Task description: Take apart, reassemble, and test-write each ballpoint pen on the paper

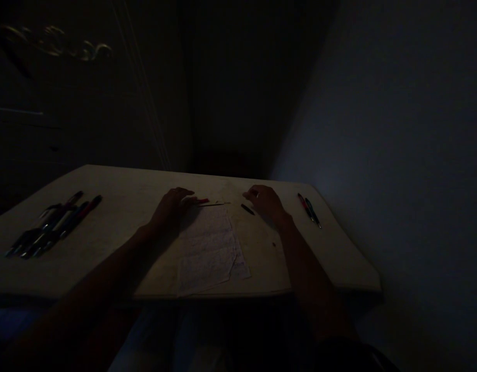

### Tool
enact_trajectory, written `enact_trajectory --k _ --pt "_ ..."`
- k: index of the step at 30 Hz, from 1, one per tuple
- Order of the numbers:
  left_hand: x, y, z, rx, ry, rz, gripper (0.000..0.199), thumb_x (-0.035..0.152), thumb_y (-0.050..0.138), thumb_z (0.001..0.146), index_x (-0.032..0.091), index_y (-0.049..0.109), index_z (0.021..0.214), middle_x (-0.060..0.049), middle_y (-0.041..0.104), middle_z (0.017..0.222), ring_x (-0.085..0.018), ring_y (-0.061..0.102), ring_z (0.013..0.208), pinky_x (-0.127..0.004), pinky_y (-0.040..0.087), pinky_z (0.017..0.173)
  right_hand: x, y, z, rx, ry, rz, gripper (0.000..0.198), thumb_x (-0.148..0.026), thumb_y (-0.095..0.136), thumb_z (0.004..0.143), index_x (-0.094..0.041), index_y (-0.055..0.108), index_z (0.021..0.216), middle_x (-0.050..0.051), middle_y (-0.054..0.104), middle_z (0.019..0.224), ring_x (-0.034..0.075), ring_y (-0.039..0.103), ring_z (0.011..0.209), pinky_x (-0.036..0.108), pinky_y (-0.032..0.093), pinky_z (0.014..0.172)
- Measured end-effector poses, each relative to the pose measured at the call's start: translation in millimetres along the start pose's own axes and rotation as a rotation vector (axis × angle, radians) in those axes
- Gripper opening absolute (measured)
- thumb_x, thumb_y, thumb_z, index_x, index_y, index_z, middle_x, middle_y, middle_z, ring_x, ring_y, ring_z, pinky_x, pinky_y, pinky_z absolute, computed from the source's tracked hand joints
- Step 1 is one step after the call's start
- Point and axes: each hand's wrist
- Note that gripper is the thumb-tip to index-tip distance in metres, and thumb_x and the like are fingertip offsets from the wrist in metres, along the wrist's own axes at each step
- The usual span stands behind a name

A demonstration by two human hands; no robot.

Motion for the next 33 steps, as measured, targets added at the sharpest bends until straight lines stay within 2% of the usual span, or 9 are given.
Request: enact_trajectory --k 6,12,14,17,21,28,33 --pt "5.2 -2.8 2.6 -0.101 -0.076 0.072 0.034 0.037 0.048 0.100 0.018 0.072 0.115 -0.012 0.073 0.115 -0.028 0.066 0.107 -0.040 0.051 0.092 -7.9 -9.6 -7.0 -0.225 0.044 -0.010 0.016 -0.031 0.079 0.076 -0.018 0.073 0.082 0.007 0.074 0.085 0.018 0.064 0.075 0.029 0.043 0.065" --pt "11.9 -8.1 1.9 -0.136 -0.098 0.090 0.036 0.036 0.045 0.100 0.016 0.071 0.116 -0.013 0.073 0.115 -0.029 0.066 0.106 -0.041 0.049 0.092 -10.6 -12.4 -7.4 -0.362 0.026 -0.017 0.007 -0.024 0.072 0.079 -0.018 0.074 0.078 0.005 0.073 0.079 0.018 0.065 0.073 0.028 0.043 0.066" --pt "12.8 -8.8 2.0 -0.143 -0.091 0.090 0.036 0.036 0.044 0.101 0.016 0.072 0.113 -0.012 0.073 0.112 -0.028 0.066 0.103 -0.040 0.049 0.090 -10.7 -12.1 -6.7 -0.334 0.017 -0.020 0.005 -0.022 0.071 0.081 -0.018 0.074 0.080 0.006 0.074 0.083 0.019 0.066 0.076 0.029 0.043 0.068" --pt "13.9 -9.8 2.5 -0.155 -0.095 0.090 0.036 0.036 0.043 0.102 0.017 0.073 0.109 -0.013 0.074 0.110 -0.028 0.066 0.100 -0.040 0.048 0.087 -11.4 -11.0 -5.9 -0.217 -0.008 -0.016 0.007 -0.021 0.067 0.085 -0.017 0.072 0.085 0.009 0.075 0.091 0.019 0.065 0.081 0.029 0.044 0.073" --pt "14.9 -10.8 2.5 -0.145 -0.112 0.074 0.035 0.036 0.045 0.101 0.016 0.072 0.110 -0.013 0.073 0.112 -0.029 0.066 0.103 -0.040 0.048 0.089 -13.5 -10.0 -6.3 -0.092 0.020 0.041 0.009 -0.023 0.063 0.089 -0.016 0.069 0.093 0.008 0.073 0.088 0.018 0.063 0.076 0.029 0.045 0.071" --pt "15.3 -11.3 2.4 -0.154 -0.113 0.068 0.036 0.035 0.045 0.100 0.015 0.072 0.114 -0.015 0.073 0.114 -0.029 0.066 0.104 -0.041 0.049 0.089 -10.2 -8.9 -4.7 -0.117 -0.071 0.087 0.008 -0.014 0.064 0.084 -0.016 0.072 0.083 0.006 0.074 0.087 0.017 0.065 0.080 0.028 0.047 0.077" --pt "15.6 -12.3 3.3 -0.185 -0.083 0.125 0.035 0.033 0.045 0.099 0.015 0.074 0.108 -0.015 0.073 0.111 -0.029 0.066 0.101 -0.041 0.049 0.086 -6.1 -3.0 -2.9 -0.173 -0.003 0.139 0.006 -0.016 0.069 0.079 -0.016 0.074 0.082 0.007 0.075 0.085 0.017 0.066 0.077 0.029 0.048 0.076"
Point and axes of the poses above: each hand's wrist, its own z-axis towards the middle knuckle, its own y-axis out of the palm, x = y × z
